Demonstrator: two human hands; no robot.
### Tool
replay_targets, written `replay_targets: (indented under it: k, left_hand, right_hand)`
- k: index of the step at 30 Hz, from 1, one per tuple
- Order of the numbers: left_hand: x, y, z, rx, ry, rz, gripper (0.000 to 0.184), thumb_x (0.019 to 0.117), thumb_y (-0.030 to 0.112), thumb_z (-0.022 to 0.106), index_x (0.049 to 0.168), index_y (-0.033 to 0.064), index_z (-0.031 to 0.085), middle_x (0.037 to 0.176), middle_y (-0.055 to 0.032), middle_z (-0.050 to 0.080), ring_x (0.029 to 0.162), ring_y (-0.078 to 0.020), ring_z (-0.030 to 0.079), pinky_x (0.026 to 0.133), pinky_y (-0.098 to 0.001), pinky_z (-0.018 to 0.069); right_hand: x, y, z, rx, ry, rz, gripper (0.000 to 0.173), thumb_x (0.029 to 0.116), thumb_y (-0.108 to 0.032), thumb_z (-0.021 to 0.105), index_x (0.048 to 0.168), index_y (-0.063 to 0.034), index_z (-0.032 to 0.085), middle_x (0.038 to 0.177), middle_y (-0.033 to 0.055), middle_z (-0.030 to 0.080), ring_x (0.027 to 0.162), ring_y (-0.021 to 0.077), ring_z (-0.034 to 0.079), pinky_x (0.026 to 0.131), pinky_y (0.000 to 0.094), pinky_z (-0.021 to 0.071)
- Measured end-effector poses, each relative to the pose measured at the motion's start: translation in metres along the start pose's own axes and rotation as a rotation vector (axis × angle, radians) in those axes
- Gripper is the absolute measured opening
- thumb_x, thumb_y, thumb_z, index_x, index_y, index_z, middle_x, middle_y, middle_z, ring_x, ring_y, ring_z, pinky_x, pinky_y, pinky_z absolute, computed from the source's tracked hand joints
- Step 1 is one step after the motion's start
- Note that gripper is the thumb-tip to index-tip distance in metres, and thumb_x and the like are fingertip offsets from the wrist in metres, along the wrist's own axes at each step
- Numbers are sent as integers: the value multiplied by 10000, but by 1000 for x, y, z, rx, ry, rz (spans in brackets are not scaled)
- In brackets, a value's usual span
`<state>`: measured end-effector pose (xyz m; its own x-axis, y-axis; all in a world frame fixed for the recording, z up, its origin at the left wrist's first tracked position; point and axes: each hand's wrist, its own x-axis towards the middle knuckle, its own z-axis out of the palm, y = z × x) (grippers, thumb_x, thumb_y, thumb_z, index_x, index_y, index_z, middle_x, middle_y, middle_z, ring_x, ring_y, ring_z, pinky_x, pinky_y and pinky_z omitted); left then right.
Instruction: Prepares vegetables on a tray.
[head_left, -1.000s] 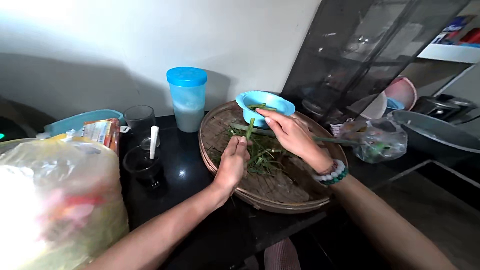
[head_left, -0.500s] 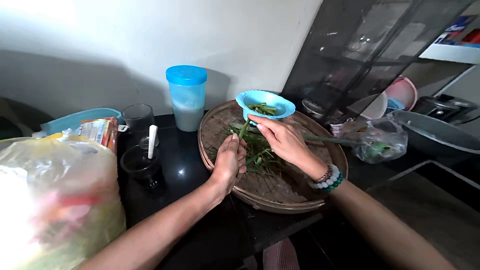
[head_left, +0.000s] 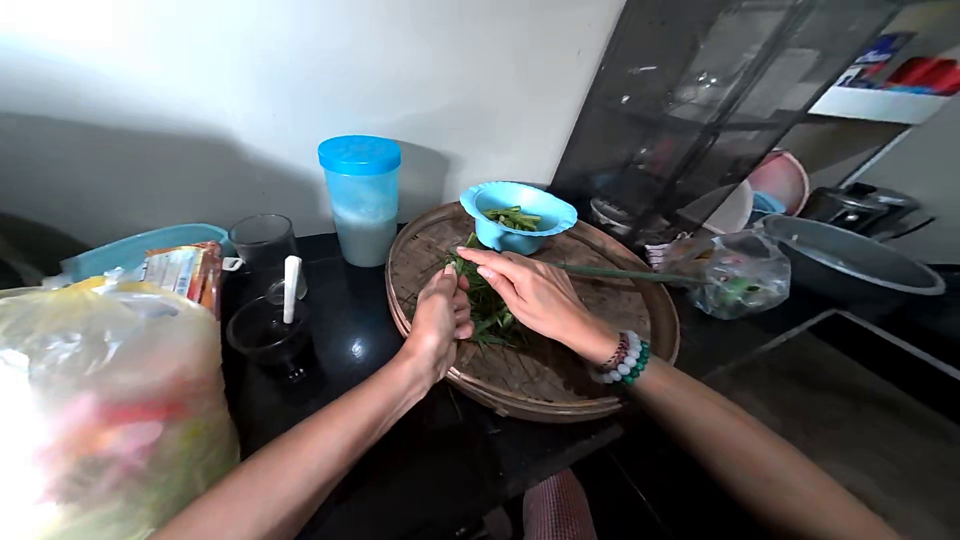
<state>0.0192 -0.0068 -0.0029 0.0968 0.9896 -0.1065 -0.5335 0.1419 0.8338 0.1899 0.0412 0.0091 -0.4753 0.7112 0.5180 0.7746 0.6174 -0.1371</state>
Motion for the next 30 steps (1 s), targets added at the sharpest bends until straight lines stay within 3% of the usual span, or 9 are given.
replay_targets:
  k: [4,8,10,12,15,21,24,26,30]
  left_hand:
    - [-10,-2,3,16,-61,-1,374,1141,338,280,945,103,495,564,67,309,409,-27,280,387,-158,262]
    - [-5,-1,1,-29,-58,3,408,1137,369,273,999,91,537,546,64,304,397,-33,277,379,-167,260]
    - [-5,-1,2,-37,-45,-7,406,1142,345,261,949,93,514,543,66,305,400,-33,281,385,-165,261]
    - [-5,0,4,-67,-20,-24,404,1142,335,271,925,92,510,537,62,312,399,-33,284,385,-163,260]
    - [-4,0,2,-105,-7,-60,389,1141,339,275,914,106,488,534,61,313,394,-31,283,386,-158,262]
    - [-7,0,3,-79,-33,-87,402,1137,362,287,923,91,493,533,62,294,389,-30,282,379,-160,264]
    - [-5,2,2,-85,-25,-74,421,1126,393,305,1033,62,548,540,50,342,395,-36,317,383,-167,292]
    - [-3,4,3,-100,-3,-98,389,1131,375,298,1024,71,516,550,51,345,396,-32,309,381,-161,286]
    - [-2,6,0,-162,-53,-160,405,1133,384,277,917,107,479,540,59,328,380,-21,283,366,-151,263]
  right_hand:
    - [10,31,-6,48,-28,180,391,1114,-374,378,1455,-373,570,1145,75,730,940,328,711,743,634,538]
    - [2,27,-15,92,74,144,404,1113,-355,381,1475,-362,561,1198,31,725,988,266,707,808,596,546]
    - [-7,11,-18,95,100,78,405,1107,-352,395,1477,-367,559,1200,18,722,973,237,709,788,561,562]
    - [-16,-5,-16,67,52,9,406,1101,-395,391,1476,-411,547,1061,26,716,842,224,692,677,513,563]
    - [-19,-13,-4,-28,6,-63,410,1098,-425,375,1480,-479,515,841,17,625,644,205,604,517,428,476]
    - [3,19,-8,-19,50,92,395,1103,-398,401,1465,-415,558,1024,59,719,814,280,693,642,550,538]
    - [5,23,-13,7,107,89,401,1106,-367,394,1466,-374,571,1054,50,725,842,266,699,678,555,546]
    - [-3,12,-17,26,93,49,409,1105,-376,386,1477,-379,557,1083,40,724,859,248,698,696,541,553]
    - [-20,-7,-7,2,-5,-72,418,1102,-436,359,1487,-449,522,905,30,674,701,217,642,565,462,514]
